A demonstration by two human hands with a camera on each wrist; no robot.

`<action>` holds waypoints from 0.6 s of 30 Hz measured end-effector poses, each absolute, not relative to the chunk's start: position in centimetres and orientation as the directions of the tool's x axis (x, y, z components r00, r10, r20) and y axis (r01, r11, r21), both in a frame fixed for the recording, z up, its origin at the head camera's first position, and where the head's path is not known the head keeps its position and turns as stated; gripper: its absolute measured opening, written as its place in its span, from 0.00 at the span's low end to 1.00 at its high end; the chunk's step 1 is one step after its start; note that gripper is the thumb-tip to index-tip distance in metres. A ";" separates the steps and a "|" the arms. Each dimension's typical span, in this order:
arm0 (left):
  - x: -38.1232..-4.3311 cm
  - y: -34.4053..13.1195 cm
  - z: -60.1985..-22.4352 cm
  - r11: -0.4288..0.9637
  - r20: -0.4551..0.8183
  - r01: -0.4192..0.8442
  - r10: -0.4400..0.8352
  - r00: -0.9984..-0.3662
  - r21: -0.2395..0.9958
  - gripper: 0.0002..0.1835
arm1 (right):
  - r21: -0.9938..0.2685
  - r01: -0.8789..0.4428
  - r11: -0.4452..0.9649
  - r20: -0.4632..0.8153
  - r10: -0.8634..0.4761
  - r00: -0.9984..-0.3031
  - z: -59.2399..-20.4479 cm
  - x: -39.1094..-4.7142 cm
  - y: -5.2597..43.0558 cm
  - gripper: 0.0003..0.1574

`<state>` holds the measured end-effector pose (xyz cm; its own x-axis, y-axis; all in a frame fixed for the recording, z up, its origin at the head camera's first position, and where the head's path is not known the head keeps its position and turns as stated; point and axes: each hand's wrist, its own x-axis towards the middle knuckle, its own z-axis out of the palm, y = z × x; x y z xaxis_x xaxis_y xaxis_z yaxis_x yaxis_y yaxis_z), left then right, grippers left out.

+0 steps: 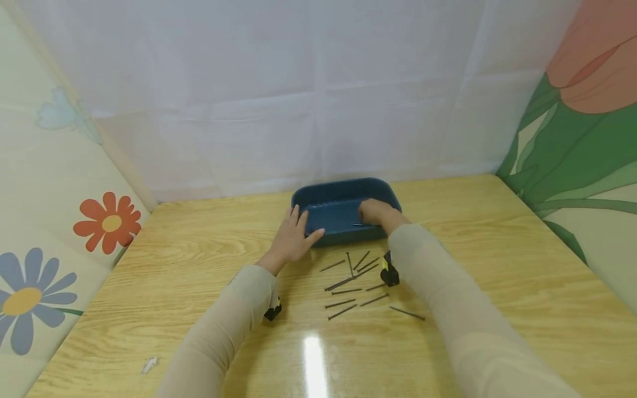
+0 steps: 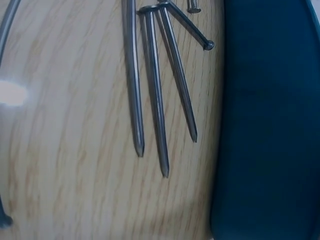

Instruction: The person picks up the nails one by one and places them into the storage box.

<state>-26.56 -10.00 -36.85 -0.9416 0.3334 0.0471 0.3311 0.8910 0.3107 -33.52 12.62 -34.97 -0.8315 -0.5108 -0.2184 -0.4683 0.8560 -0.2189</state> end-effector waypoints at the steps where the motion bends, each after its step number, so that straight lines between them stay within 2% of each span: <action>1: -26.6 -10.0 -36.9 0.892 0.049 0.332 0.334 -0.941 0.307 0.42 | -0.219 -0.464 0.858 -0.221 -0.507 -0.833 -35.0 -33.5 12.6 0.09; 8: -26.6 -10.0 -37.0 0.895 0.055 0.336 0.335 -0.941 0.294 0.42 | -0.212 -0.455 0.865 -0.234 -0.497 -0.835 -35.2 -33.8 12.9 0.07; 13: -26.7 -10.1 -37.0 0.890 0.059 0.345 0.344 -0.937 0.299 0.42 | -0.229 -0.424 0.876 -0.277 -0.476 -0.835 -36.0 -35.2 13.4 0.07; 18: -26.6 -10.0 -37.0 0.887 0.062 0.348 0.346 -0.936 0.304 0.41 | -0.275 -0.432 0.859 -0.261 -0.499 -0.826 -36.9 -36.4 14.2 0.05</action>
